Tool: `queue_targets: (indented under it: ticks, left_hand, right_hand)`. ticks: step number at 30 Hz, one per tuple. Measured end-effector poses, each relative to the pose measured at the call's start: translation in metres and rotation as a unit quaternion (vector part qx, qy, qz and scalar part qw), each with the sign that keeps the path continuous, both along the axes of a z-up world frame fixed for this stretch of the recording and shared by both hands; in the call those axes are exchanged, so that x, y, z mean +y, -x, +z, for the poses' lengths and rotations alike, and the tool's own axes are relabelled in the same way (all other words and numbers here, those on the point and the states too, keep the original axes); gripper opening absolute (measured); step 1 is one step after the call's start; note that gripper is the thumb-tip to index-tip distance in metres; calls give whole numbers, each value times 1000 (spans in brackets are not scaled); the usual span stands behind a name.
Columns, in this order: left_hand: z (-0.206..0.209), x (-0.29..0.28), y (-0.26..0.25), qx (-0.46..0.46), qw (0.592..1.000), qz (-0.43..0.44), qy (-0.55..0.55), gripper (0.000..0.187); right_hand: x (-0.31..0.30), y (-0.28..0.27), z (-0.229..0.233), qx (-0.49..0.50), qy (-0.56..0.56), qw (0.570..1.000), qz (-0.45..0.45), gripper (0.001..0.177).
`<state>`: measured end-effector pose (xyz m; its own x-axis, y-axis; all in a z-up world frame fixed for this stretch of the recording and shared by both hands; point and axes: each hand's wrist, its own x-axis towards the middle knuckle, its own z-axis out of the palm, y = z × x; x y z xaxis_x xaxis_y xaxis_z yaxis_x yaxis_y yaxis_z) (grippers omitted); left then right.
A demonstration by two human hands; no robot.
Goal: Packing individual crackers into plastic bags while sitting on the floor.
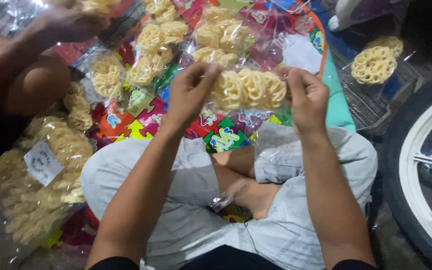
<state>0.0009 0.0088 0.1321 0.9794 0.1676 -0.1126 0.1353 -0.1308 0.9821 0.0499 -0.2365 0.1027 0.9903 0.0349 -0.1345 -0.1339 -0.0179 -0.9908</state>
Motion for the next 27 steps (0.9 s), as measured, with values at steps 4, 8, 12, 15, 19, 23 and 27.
queue_targets:
  ticks: [4, 8, 12, 15, 19, 23, 27]
  left_hand:
    - [-28, 5, -7, 15, 998, 50, 28, 29]
    - [-25, 8, -15, -19, 992, 123, 12, 27]
    - [-26, 19, -19, -45, 988, 145, 9, 26]
    - [-36, 17, -20, -59, 987, 148, 32, 24]
    - [-31, 12, -19, -71, 989, 130, 6, 30]
    - [-37, 10, -20, -86, 988, 125, 22, 31]
    - [-41, 8, -24, -66, 991, 118, 15, 33]
  right_hand:
    - [4, -6, -22, 10, -24, 1000, -13, 32]
    - [5, 28, 13, -196, 216, 955, -55, 34]
    - [18, 70, 57, -245, 259, 861, 361, 16]
    - [33, 124, 8, -215, 336, 678, 618, 42]
    - [45, 183, -54, -390, 433, 621, 525, 10]
    - [43, 163, -59, -360, 443, 565, 596, 10]
    - [41, 108, -17, -175, 182, 725, 640, 4]
